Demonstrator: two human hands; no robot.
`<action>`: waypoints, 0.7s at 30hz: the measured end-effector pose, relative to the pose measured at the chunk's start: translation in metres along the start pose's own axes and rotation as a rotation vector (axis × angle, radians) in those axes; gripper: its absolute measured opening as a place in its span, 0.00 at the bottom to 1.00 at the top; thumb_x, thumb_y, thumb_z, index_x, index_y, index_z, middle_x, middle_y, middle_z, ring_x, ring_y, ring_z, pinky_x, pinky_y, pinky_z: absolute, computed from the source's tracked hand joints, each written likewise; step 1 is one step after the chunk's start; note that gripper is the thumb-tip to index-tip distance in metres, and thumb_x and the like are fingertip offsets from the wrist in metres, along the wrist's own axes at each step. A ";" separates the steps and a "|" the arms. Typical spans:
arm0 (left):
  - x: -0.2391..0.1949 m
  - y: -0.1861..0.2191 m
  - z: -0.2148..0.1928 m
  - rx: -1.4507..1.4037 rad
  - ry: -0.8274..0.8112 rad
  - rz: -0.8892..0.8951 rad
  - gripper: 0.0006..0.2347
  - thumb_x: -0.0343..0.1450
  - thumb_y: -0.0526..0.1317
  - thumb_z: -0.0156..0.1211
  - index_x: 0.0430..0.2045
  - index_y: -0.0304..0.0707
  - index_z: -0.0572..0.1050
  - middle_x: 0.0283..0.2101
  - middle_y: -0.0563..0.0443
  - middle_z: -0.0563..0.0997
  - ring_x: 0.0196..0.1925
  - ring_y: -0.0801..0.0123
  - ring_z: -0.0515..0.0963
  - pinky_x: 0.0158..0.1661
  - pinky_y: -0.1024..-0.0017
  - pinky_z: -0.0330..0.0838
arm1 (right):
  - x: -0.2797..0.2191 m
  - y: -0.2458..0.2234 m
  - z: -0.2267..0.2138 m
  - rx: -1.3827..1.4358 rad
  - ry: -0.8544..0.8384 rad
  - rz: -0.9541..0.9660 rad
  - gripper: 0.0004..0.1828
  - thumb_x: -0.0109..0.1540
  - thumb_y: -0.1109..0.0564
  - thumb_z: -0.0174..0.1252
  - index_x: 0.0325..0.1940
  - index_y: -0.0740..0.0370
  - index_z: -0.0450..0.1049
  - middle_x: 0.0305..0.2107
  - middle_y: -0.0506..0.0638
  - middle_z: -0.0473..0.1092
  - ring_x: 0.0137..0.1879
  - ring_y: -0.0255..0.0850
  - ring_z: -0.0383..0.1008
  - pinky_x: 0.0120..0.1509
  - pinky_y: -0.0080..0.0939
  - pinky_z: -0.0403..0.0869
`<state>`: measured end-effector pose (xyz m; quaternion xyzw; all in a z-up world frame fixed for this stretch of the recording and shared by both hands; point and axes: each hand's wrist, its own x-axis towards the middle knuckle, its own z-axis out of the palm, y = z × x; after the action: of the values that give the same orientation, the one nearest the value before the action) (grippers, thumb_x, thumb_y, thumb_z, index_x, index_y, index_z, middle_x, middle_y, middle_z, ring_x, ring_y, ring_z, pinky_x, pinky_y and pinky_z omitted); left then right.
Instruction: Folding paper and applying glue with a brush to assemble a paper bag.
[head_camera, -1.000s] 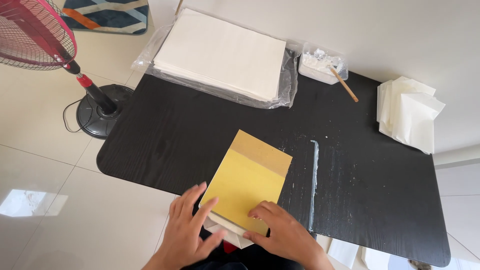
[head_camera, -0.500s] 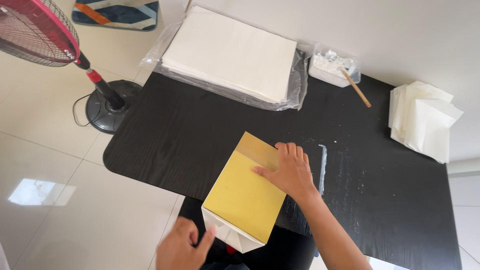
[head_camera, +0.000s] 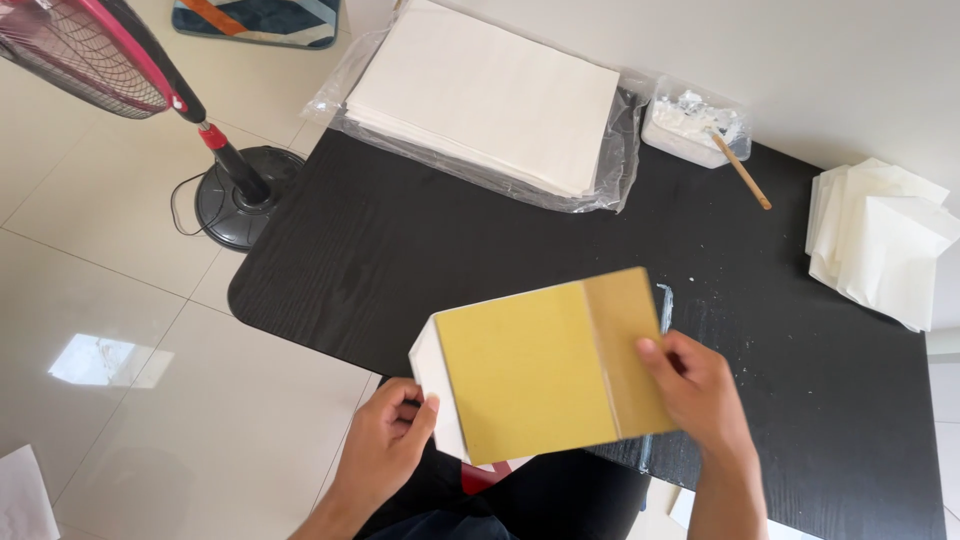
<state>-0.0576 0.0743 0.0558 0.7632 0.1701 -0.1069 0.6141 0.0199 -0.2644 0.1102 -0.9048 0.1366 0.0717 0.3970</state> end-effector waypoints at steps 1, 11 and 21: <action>0.003 0.005 0.002 0.001 -0.007 0.001 0.10 0.71 0.44 0.62 0.23 0.37 0.77 0.25 0.55 0.80 0.24 0.75 0.80 0.25 0.77 0.74 | -0.007 0.015 -0.004 0.000 0.005 0.005 0.27 0.67 0.42 0.58 0.21 0.57 0.59 0.19 0.42 0.55 0.27 0.32 0.51 0.32 0.35 0.50; 0.021 0.043 0.025 0.154 -0.278 0.147 0.09 0.71 0.43 0.63 0.22 0.41 0.85 0.32 0.62 0.84 0.33 0.79 0.79 0.35 0.79 0.73 | -0.059 0.135 -0.015 0.465 0.317 0.003 0.23 0.69 0.45 0.58 0.25 0.59 0.66 0.23 0.41 0.63 0.29 0.32 0.58 0.30 0.33 0.58; 0.049 0.016 -0.051 0.254 -0.006 0.300 0.09 0.71 0.43 0.60 0.25 0.39 0.82 0.31 0.60 0.81 0.34 0.78 0.79 0.38 0.78 0.69 | -0.058 0.173 -0.076 0.285 0.445 0.075 0.22 0.75 0.46 0.53 0.32 0.61 0.68 0.24 0.43 0.61 0.31 0.33 0.56 0.30 0.35 0.56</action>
<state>-0.0083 0.1274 0.0635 0.8510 0.0379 -0.0369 0.5225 -0.0860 -0.4214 0.0544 -0.8275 0.2626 -0.1342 0.4778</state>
